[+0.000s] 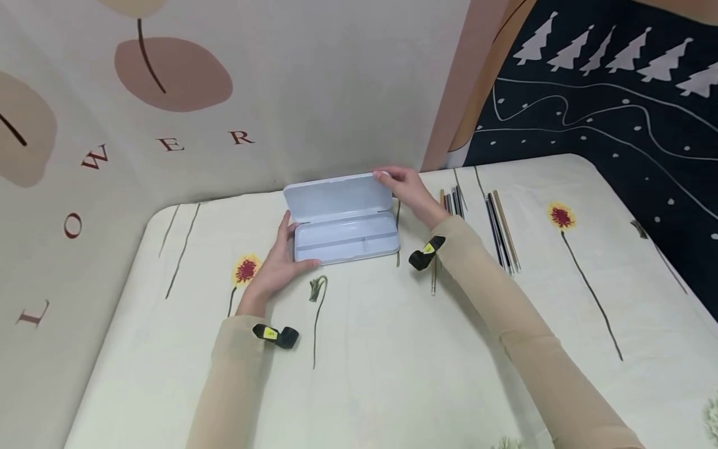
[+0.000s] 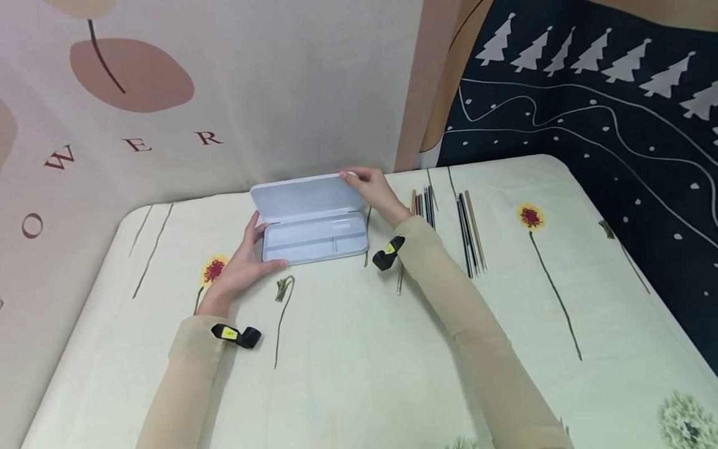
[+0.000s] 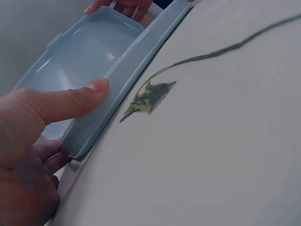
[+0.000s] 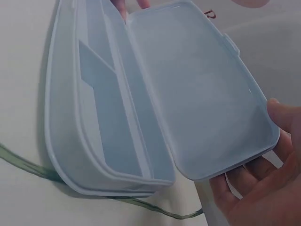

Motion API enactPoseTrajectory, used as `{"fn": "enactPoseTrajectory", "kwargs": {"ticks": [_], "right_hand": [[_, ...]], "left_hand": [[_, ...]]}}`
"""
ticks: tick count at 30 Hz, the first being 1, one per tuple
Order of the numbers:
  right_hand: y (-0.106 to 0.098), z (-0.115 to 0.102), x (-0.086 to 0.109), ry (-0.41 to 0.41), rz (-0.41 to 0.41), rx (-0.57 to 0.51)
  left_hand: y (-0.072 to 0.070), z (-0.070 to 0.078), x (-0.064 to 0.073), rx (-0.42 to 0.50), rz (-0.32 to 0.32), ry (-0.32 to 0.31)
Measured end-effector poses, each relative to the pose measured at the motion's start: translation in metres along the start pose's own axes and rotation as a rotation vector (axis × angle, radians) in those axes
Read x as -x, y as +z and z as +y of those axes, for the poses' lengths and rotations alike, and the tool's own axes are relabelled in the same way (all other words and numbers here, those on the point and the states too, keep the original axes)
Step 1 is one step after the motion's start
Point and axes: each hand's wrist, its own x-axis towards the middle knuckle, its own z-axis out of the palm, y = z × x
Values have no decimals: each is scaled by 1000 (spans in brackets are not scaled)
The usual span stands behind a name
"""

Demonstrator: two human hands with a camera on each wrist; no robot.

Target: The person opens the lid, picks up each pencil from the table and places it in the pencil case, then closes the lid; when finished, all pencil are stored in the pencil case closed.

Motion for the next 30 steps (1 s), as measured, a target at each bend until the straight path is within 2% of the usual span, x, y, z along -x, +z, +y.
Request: {"fn": "enactPoseTrajectory", "kwargs": {"ticks": [4, 8, 12, 16, 23, 30], "right_hand": [[-1, -1, -9, 56, -19, 27], [-2, 0, -16, 85, -36, 11], [-2, 3, -19, 138, -34, -61], [-4, 8, -19, 187, 2, -132], [-13, 14, -15, 193, 50, -195], [-34, 19, -7, 197, 0, -244]], "left_hand": [[0, 1, 0, -22, -5, -2], [1, 1, 0, -31, -2, -7], [0, 1, 0, -52, -4, -22], [0, 2, 0, -73, -11, -33], [1, 2, -3, -110, -20, -19], [2, 11, -1, -96, -19, -26]]}}
